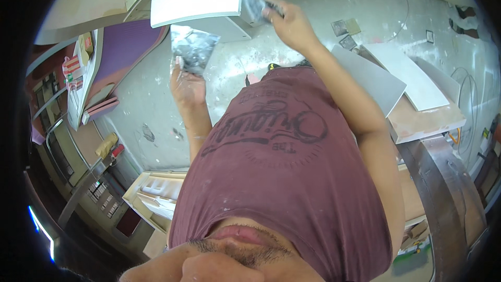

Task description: The person sands the edges of a white wooden panel by hand using pieces of sandpaper, occasionally dipping their fingers into a container of white liquid to apply it to the edges before sanding again.

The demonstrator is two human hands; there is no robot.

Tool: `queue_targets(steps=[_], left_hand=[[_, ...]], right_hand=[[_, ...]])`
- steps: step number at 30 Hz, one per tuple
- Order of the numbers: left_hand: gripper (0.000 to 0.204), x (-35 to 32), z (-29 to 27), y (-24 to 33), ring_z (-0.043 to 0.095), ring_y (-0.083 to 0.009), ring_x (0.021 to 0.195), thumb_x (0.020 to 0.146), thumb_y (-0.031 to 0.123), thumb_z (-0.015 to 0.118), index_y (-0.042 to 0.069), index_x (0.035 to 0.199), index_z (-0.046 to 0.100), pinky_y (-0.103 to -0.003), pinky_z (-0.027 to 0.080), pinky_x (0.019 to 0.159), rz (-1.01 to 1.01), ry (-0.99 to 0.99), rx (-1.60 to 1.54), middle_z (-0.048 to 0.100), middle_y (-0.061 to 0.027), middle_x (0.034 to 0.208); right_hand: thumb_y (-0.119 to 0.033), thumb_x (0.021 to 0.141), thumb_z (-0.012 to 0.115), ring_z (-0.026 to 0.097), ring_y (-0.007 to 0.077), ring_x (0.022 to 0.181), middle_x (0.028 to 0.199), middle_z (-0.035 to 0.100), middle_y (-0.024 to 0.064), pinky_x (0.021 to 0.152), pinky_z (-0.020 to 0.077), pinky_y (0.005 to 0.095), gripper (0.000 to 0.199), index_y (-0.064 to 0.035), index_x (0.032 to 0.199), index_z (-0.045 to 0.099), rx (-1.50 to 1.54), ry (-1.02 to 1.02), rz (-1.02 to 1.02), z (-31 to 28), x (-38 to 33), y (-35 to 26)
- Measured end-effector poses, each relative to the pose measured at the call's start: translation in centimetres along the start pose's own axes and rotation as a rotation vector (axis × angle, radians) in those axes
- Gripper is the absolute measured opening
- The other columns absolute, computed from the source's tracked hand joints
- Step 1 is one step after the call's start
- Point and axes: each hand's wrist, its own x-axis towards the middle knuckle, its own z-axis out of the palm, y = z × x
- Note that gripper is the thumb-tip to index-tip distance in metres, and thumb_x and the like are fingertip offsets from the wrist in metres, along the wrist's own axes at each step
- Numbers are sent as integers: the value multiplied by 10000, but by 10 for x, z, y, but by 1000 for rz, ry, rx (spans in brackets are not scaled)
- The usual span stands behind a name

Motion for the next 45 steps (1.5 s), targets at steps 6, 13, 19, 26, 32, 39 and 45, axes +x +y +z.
queue_targets(steps=[6, 13, 19, 26, 32, 39, 45], left_hand=[[197, -3, -22, 6, 618, -145, 1018, 937, 139, 588, 21, 1094, 590, -287, 499, 873, -52, 139, -26, 653, -58, 1079], [110, -7, -6, 6, 640, -91, 910, 937, 120, 576, 47, 1012, 610, -192, 538, 678, -69, 250, -10, 667, -27, 1020], [136, -7, -18, 9, 647, -67, 817, 942, 118, 553, 33, 1033, 605, -141, 534, 570, -95, 205, -43, 667, -49, 1027], [154, -6, -10, 6, 655, -69, 823, 942, 115, 552, 25, 1056, 603, -141, 536, 559, -123, 197, -7, 675, -51, 1010], [246, 2, -21, -2, 621, -171, 1016, 937, 141, 584, -7, 1134, 569, -311, 492, 896, -127, 122, -33, 640, -84, 1112], [248, 3, 29, -27, 634, -204, 995, 970, 107, 545, -44, 1167, 544, -351, 538, 868, 7, -77, 125, 633, -111, 1101], [262, 2, 40, -33, 641, -185, 959, 978, 78, 509, -59, 1201, 533, -313, 528, 806, 53, -146, 204, 637, -119, 1102]], right_hand=[[-183, 948, 592, 548, 91, 855, 1033, 710, 144, 828, 457, 246, 335, -53, 1256, 611, 194, 155, -194, 41, 30, 48], [-138, 958, 562, 596, 91, 935, 1099, 690, 188, 865, 469, 248, 324, -70, 1271, 605, 228, 71, -247, 64, -28, 58], [-143, 960, 559, 522, 104, 678, 768, 651, 73, 666, 479, 280, 328, -107, 1282, 610, 80, 204, -145, 38, 8, 43], [-163, 951, 571, 417, 69, 592, 715, 596, 56, 579, 431, 259, 331, -126, 1278, 616, 110, 157, -187, 50, 26, 30], [-172, 968, 571, 511, 51, 672, 889, 701, 38, 667, 464, 223, 317, -119, 1275, 626, 161, 13, -184, 40, -16, 28], [-203, 874, 706, 634, 93, 811, 915, 684, 36, 613, 516, 294, 369, -8, 1172, 609, 806, 102, 98, -22, -1, -4], [-203, 833, 742, 618, 76, 732, 898, 673, -3, 523, 467, 261, 332, -69, 1105, 606, 969, -249, 323, -14, -1, 3]])
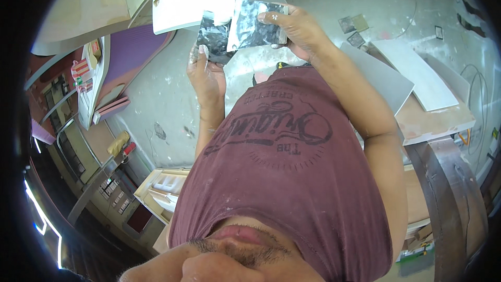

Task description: The person sands the edges of a white wooden panel by hand using pieces of sandpaper, occasionally dipping their fingers into a container of white liquid to apply it to the edges before sanding again.

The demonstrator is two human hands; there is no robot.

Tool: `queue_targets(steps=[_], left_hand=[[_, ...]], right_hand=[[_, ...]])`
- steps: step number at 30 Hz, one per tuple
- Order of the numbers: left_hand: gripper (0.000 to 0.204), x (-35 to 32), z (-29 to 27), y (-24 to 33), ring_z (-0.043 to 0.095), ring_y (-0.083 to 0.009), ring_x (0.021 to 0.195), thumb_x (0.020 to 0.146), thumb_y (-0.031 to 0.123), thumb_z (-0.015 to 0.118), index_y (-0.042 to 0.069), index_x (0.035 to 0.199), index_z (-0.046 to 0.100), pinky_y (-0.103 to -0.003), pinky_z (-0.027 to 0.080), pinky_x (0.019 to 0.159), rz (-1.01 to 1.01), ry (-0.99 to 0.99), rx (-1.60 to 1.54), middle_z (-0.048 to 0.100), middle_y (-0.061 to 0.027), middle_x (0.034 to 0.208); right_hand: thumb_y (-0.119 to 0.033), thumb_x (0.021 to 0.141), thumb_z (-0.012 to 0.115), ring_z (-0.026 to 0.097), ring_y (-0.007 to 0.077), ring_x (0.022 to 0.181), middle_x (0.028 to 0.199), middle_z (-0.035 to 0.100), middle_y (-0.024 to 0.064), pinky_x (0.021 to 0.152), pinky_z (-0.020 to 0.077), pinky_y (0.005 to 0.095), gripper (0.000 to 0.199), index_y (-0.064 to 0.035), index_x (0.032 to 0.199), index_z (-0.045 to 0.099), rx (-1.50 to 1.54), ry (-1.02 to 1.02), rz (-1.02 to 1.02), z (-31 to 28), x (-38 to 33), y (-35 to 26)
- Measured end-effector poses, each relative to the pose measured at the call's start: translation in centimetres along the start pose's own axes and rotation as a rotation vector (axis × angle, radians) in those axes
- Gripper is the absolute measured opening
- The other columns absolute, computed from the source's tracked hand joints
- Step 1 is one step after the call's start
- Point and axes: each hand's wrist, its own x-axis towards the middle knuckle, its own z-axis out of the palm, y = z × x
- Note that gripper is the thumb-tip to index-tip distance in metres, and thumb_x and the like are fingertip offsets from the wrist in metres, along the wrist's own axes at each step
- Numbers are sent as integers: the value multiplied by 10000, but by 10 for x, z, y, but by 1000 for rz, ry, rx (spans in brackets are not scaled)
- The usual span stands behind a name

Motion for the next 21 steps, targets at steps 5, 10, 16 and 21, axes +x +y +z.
queue_targets(steps=[5, 10, 16, 21], left_hand=[[290, -15, 1, -3, 608, -125, 867, 961, 111, 589, -87, 1172, 604, -269, 508, 775, 126, 24, 501, 668, -84, 990], [258, -27, -10, -13, 582, -94, 852, 952, 120, 609, -85, 1104, 647, -234, 482, 765, 63, 41, 693, 676, -89, 987], [276, -24, -36, -3, 654, -184, 881, 956, 68, 562, -90, 1183, 550, -312, 566, 746, -61, 161, 274, 643, -125, 1030], [251, -22, -40, 7, 650, -175, 892, 957, 57, 548, -83, 1165, 560, -314, 569, 757, -23, 157, 241, 642, -116, 1034]], right_hand=[[-139, 852, 707, 670, 133, 861, 997, 679, 55, 763, 543, 299, 359, -6, 1156, 570, 65, -76, 145, -6, 9, 9], [-201, 860, 708, 650, 126, 834, 959, 683, 57, 732, 523, 288, 380, -18, 1172, 594, -15, 18, -122, -8, 29, 6], [-215, 870, 670, 631, 147, 774, 905, 696, 115, 709, 494, 305, 436, 30, 1223, 594, -515, 221, -451, -24, 79, 2], [-196, 933, 599, 526, 87, 669, 842, 688, 97, 643, 454, 250, 366, -90, 1283, 602, -990, 246, -506, -8, 89, 16]])
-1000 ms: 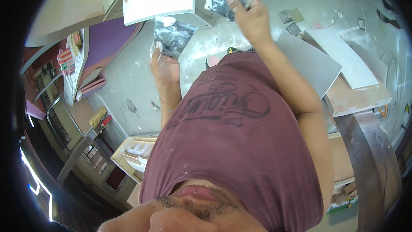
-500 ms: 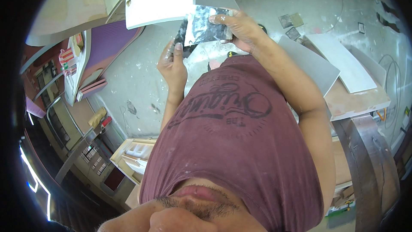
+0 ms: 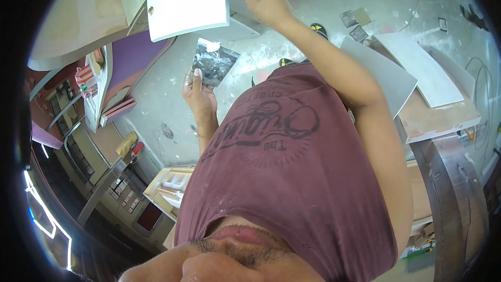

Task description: The person sands the edges of a white wooden panel by hand using pieces of sandpaper, occasionally dipping their fingers into a container of white liquid to apply it to the edges before sanding again.

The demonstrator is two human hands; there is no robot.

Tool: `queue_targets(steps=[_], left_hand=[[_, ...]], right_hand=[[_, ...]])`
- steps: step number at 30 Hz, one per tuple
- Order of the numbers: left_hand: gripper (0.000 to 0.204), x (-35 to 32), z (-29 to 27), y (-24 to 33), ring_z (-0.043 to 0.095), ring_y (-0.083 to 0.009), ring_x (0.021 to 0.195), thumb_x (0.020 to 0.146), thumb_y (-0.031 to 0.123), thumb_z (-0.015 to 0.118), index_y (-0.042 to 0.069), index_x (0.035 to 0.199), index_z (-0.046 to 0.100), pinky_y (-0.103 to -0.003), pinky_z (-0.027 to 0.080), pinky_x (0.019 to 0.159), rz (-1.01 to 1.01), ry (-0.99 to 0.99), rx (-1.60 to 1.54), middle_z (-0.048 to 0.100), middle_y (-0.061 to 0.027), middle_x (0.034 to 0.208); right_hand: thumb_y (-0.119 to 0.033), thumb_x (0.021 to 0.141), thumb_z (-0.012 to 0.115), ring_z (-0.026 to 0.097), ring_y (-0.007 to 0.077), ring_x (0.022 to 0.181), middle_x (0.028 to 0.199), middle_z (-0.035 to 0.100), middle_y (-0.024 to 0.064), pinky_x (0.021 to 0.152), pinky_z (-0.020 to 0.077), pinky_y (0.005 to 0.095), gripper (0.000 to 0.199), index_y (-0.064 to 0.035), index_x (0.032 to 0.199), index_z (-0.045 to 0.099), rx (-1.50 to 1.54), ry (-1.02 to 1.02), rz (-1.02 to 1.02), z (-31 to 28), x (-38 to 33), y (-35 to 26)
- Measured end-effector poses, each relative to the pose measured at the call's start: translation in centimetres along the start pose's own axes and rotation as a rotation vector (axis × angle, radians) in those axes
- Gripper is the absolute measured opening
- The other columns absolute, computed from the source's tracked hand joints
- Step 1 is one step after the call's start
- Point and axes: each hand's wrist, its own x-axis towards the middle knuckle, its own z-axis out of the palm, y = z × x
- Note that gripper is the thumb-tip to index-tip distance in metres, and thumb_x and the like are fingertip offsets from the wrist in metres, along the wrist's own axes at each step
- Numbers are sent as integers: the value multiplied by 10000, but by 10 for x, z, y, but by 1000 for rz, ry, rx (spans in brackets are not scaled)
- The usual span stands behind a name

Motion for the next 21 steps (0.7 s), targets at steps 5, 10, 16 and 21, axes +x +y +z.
queue_targets(steps=[5, 10, 16, 21], left_hand=[[247, 3, 2, -2, 647, -167, 895, 958, 54, 539, -82, 1163, 563, -304, 564, 761, 11, -16, -7, 638, -106, 1032], [227, -1, -2, -4, 642, -175, 909, 965, 75, 529, -71, 1135, 565, -306, 554, 772, -3, 6, -16, 636, -113, 1039], [228, 0, 6, 2, 639, -203, 933, 975, 102, 521, -64, 1126, 559, -329, 546, 798, -33, -31, -118, 630, -126, 1055], [236, -2, 0, -1, 627, -206, 976, 978, 99, 516, -63, 1147, 544, -339, 534, 833, -30, -16, -136, 621, -127, 1087]], right_hand=[[-180, 938, 571, 454, 94, 571, 699, 615, 127, 560, 433, 276, 323, -146, 1252, 638, 103, 197, -217, 36, -52, 6], [-169, 925, 574, 460, 149, 535, 707, 645, 175, 558, 445, 307, 329, -140, 1246, 641, 65, -89, 106, -2, -57, -13], [-155, 921, 530, 476, 186, 472, 610, 593, 164, 554, 440, 356, 350, -171, 1254, 636, 95, 189, -51, -5, 13, 0], [-171, 923, 556, 430, 126, 500, 657, 604, 163, 521, 416, 311, 332, -152, 1243, 643, 82, 143, -125, 18, -27, -4]])
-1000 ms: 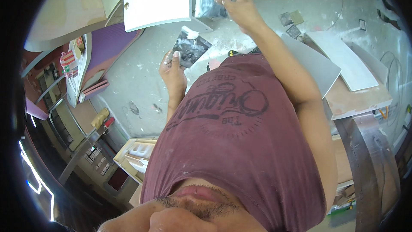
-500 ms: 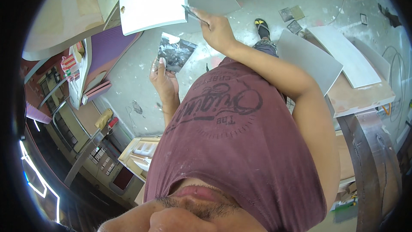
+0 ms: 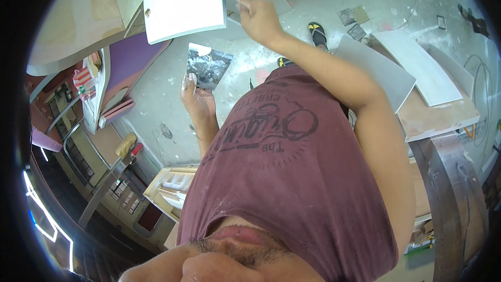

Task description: The person sands the edges of a white wooden panel by hand using pieces of sandpaper, occasionally dipping their fingers into a container of white liquid to apply it to the edges before sanding again.

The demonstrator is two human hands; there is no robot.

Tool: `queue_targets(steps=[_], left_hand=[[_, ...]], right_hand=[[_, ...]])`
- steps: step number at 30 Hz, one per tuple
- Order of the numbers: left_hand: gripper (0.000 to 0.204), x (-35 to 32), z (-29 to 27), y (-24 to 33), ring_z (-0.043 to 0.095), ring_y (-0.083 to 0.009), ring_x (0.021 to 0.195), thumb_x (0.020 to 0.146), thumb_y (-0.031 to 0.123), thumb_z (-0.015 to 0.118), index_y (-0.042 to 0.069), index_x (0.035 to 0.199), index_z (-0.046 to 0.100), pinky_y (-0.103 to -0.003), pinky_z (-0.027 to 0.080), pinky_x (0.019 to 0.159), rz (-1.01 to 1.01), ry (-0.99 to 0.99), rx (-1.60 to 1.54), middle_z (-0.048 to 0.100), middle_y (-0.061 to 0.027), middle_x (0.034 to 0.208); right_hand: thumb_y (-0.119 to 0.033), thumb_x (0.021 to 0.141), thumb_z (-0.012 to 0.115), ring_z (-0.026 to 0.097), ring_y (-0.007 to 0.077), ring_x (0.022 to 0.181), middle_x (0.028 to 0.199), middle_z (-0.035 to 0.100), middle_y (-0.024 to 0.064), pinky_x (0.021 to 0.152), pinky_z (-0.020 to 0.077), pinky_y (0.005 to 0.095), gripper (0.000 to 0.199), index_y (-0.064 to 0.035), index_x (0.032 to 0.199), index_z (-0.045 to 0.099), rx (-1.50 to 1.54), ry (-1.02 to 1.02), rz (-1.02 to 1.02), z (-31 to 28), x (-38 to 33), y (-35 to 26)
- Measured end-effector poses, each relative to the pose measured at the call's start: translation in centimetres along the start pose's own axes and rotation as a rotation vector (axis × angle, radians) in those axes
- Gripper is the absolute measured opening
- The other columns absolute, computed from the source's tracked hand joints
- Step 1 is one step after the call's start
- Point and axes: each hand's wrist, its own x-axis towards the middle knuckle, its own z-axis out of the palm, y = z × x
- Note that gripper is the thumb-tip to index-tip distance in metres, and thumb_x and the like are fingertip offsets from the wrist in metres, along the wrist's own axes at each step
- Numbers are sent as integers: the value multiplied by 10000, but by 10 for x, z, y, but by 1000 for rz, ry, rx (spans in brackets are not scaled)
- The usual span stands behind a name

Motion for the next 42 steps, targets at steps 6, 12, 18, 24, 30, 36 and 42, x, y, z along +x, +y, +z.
queue_targets(steps=[6, 12, 18, 24, 30, 36, 42], left_hand=[[229, -3, -3, 1, 619, -191, 978, 979, 87, 511, -55, 1159, 527, -334, 527, 838, -23, 64, -16, 616, -116, 1081], [216, 1, -1, 4, 613, -181, 979, 978, 93, 521, -52, 1138, 537, -327, 518, 842, -8, 8, -17, 615, -110, 1076], [223, -6, 1, 3, 608, -186, 1000, 967, 95, 528, -42, 1142, 543, -322, 499, 865, -9, 69, -14, 616, -107, 1097], [202, -1, 5, 5, 612, -178, 981, 966, 85, 538, -37, 1126, 545, -319, 506, 847, -24, 67, -38, 617, -110, 1088], [193, -2, 5, 10, 605, -165, 972, 961, 92, 549, -26, 1114, 544, -305, 496, 845, -17, 69, -4, 615, -95, 1075], [188, -1, 0, 13, 600, -147, 953, 962, 95, 548, -21, 1110, 538, -287, 490, 837, -40, 84, -22, 608, -82, 1062], [197, 4, 1, 16, 597, -148, 971, 958, 91, 548, -22, 1118, 538, -287, 494, 832, -25, 70, -27, 607, -82, 1071]], right_hand=[[-168, 919, 562, 443, 143, 508, 679, 599, 164, 528, 415, 313, 337, -154, 1246, 640, -79, -28, 129, -22, 18, 3], [-91, 840, 519, 638, 365, 736, 831, 615, 273, 696, 489, 404, 314, -71, 1114, 671, -48, 77, -10, -4, 81, 29], [-156, 902, 559, 544, 210, 564, 691, 614, 162, 619, 469, 321, 359, -164, 1254, 630, -52, -69, -2, -4, 16, 11], [-161, 894, 528, 652, 340, 689, 809, 663, 218, 660, 503, 396, 361, -168, 1235, 646, -96, 208, -166, -18, 75, 41], [-78, 840, 505, 663, 345, 828, 898, 647, 260, 744, 497, 395, 362, -74, 1168, 659, -70, -20, 127, -17, 98, -2], [-92, 921, 491, 637, 206, 673, 907, 681, 209, 680, 495, 323, 405, -190, 1297, 603, 6, -86, 43, 1, 7, 5], [-102, 926, 516, 677, 230, 793, 990, 693, 205, 737, 508, 316, 388, -174, 1298, 601, 82, -310, 119, -21, -39, -13]])
